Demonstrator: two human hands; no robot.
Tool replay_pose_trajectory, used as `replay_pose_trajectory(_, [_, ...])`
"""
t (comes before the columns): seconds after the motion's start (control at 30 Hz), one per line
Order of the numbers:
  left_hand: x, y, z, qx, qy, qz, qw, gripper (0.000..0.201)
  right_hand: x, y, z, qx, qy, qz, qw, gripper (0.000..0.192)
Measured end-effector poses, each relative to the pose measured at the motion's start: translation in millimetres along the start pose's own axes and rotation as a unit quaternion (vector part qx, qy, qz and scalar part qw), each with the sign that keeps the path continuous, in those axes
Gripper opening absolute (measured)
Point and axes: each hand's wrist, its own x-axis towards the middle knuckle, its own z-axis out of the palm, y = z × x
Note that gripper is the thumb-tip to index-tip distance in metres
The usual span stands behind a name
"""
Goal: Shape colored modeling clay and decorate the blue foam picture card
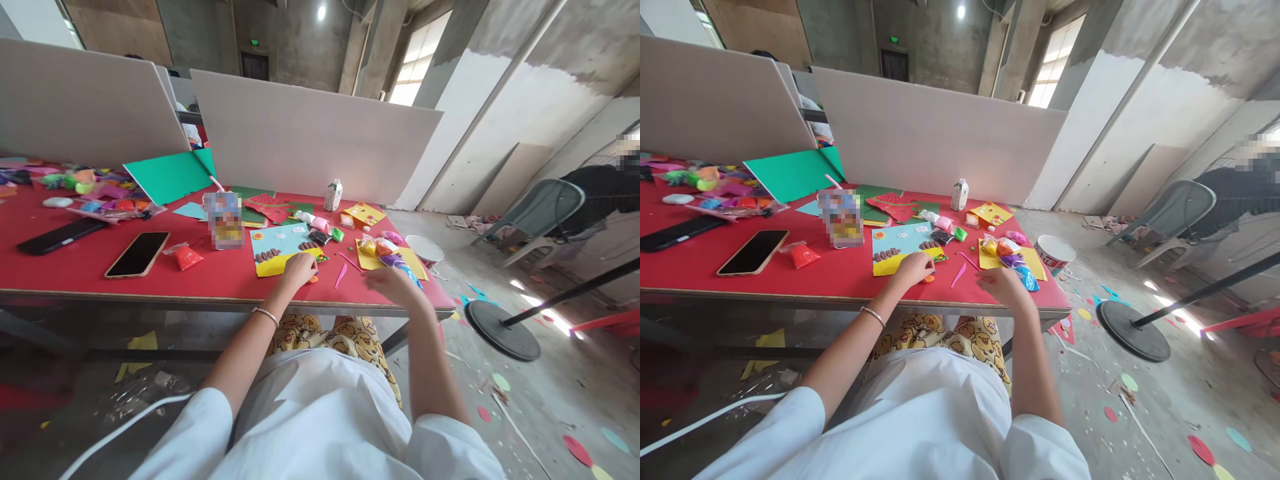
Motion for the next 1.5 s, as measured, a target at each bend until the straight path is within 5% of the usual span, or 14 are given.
replay_pose_trajectory(0.07, [-0.9, 3.4, -2.0, -0.033, 0.018, -0.027, 0.999, 0.014, 15.2, -20.2, 30.3, 0.027, -0.063, 0.007, 0.998, 0.014])
replay_pose_trajectory(0.2, [-2.9, 5.7, 0.3, -0.173, 0.084, -0.072, 0.979, 0.008, 30.6, -38.5, 81.6, 0.109, -0.016, 0.037, 0.993, 0.026])
replay_pose_trajectory(0.33, [-5.4, 4.4, 7.7, -0.268, 0.112, -0.051, 0.956, 0.008, 31.7, -36.3, 105.6, 0.177, -0.014, 0.022, 0.984, 0.03])
replay_pose_trajectory(0.73, [-9.6, 7.8, 10.6, -0.265, 0.08, -0.029, 0.96, 0.013, 30.8, -23.1, 110.8, 0.298, 0.031, 0.038, 0.953, 0.036])
replay_pose_trajectory(0.97, [-7.8, 7.7, 11.0, -0.229, 0.132, -0.008, 0.964, 0.005, 29.8, -22.2, 111.6, 0.276, 0.049, 0.028, 0.959, 0.035])
replay_pose_trajectory(1.13, [-8.5, 4.6, 8.6, -0.253, 0.165, -0.058, 0.952, 0.008, 28.6, -23.6, 109.6, 0.313, 0.098, 0.06, 0.943, 0.034])
replay_pose_trajectory(1.5, [-10.4, 8.6, 9.6, -0.167, 0.135, 0.029, 0.976, 0.008, 26.5, -28.7, 106.2, 0.253, 0.022, 0.029, 0.967, 0.038])
